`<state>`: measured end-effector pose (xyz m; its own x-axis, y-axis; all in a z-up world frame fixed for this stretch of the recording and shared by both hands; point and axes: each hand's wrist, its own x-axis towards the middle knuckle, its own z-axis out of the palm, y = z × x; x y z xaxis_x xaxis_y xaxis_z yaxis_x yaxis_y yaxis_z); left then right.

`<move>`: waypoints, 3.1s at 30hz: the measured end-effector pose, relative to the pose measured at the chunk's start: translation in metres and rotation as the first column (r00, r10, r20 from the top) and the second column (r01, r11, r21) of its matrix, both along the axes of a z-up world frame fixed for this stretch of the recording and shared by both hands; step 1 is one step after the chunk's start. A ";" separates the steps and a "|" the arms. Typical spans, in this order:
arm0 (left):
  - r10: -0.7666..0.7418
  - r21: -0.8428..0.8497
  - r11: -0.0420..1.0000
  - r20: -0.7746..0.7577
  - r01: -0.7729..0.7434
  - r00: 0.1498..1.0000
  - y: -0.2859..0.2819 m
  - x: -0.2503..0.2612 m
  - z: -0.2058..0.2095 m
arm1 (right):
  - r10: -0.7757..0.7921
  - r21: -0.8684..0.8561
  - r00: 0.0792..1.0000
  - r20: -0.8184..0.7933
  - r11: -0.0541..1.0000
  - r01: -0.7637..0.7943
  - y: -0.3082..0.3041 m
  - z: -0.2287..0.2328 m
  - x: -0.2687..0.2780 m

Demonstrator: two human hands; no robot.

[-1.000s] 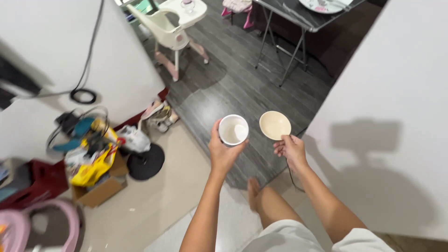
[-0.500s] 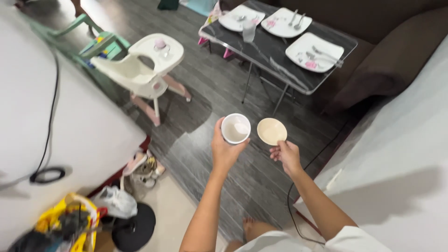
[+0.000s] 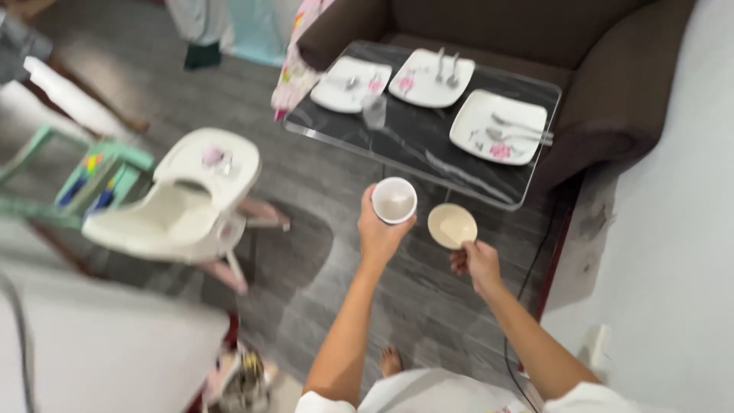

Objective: Set a dining table with plates, cutlery, water, and bowls.

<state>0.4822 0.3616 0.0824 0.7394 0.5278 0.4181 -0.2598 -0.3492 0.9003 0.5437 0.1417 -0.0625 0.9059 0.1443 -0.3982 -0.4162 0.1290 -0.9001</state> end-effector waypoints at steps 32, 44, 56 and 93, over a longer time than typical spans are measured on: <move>-0.178 0.020 0.981 -0.312 0.193 0.933 0.046 0.435 -0.114 | -0.141 -0.131 0.985 -0.096 0.983 0.128 0.026 -0.014 0.323; -0.263 -0.013 0.961 -0.340 0.275 0.903 0.056 0.452 -0.118 | -0.176 -0.235 0.979 0.105 0.952 0.196 0.025 0.002 0.498; -0.294 -0.028 0.949 -0.445 0.315 0.846 0.063 0.462 -0.110 | -0.294 -0.348 0.955 0.044 0.891 0.291 0.009 -0.097 0.630; -0.660 0.177 0.737 -0.018 0.652 0.751 0.010 0.482 0.017 | -0.598 0.359 0.715 0.361 0.797 0.486 0.010 0.092 0.417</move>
